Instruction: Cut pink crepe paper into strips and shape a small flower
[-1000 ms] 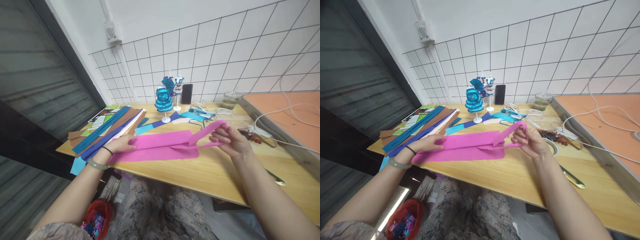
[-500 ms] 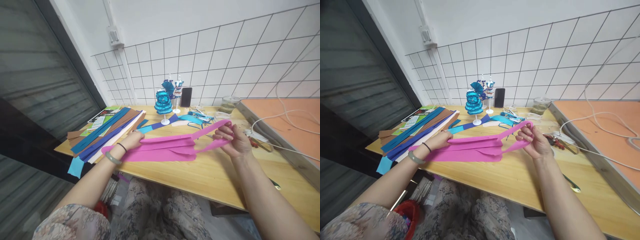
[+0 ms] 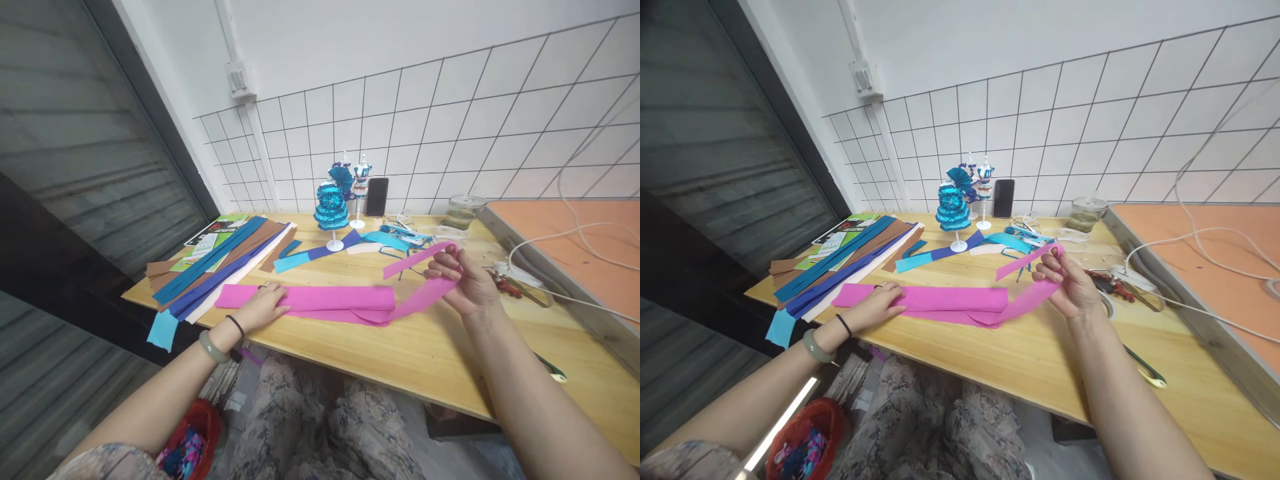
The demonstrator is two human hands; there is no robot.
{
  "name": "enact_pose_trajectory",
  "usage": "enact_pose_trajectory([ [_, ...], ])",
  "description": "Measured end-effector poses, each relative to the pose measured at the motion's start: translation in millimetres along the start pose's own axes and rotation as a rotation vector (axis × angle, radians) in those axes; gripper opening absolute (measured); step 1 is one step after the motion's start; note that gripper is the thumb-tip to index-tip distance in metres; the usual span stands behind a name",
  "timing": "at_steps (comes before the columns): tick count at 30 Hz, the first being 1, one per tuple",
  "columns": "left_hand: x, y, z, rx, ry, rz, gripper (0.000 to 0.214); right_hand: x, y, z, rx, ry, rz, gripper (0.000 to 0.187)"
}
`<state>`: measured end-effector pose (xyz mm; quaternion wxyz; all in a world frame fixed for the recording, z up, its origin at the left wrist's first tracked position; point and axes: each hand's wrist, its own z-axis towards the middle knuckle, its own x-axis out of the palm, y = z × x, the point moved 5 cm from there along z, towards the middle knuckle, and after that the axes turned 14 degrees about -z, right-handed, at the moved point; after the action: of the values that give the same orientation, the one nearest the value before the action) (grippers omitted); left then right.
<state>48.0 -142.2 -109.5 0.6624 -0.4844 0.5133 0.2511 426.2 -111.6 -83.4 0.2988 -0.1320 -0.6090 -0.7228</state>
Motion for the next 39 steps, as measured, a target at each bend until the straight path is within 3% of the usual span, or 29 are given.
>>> enact_pose_trajectory([
  [4,1.1,4,10,0.015,-0.076,-0.083,0.039,-2,-1,1,0.005,-0.006,0.005,0.01],
  [9,-5.0,14,27,0.004,0.036,-0.124,0.048,-5,-1,3,0.011,-0.039,0.091,0.01],
  [11,-7.6,14,34,-0.012,0.074,-0.081,0.04,-4,-2,3,0.016,-0.04,0.116,0.012],
  [14,-10.4,8,40,-0.001,0.089,0.007,0.011,-2,-2,3,0.017,-0.029,0.112,0.015],
  [15,-11.3,5,40,0.013,0.072,0.036,0.005,-1,-2,3,0.015,-0.028,0.097,0.016],
  [21,-9.3,-8,18,0.105,-0.098,0.225,0.019,1,0,3,-0.006,-0.077,0.009,0.015],
  [27,-4.8,1,-1,0.051,0.108,0.046,0.038,0,0,3,0.007,-0.057,0.089,0.015],
  [31,-17.1,-4,12,0.074,0.138,-0.024,0.044,-3,0,3,-0.007,-0.046,0.055,0.016],
  [34,-16.1,-5,24,0.031,0.159,-0.024,0.054,-4,-1,3,0.006,-0.05,0.046,0.017],
  [39,-8.9,-11,26,0.037,0.19,-0.013,0.023,-2,1,2,0.009,-0.049,0.055,0.017],
])
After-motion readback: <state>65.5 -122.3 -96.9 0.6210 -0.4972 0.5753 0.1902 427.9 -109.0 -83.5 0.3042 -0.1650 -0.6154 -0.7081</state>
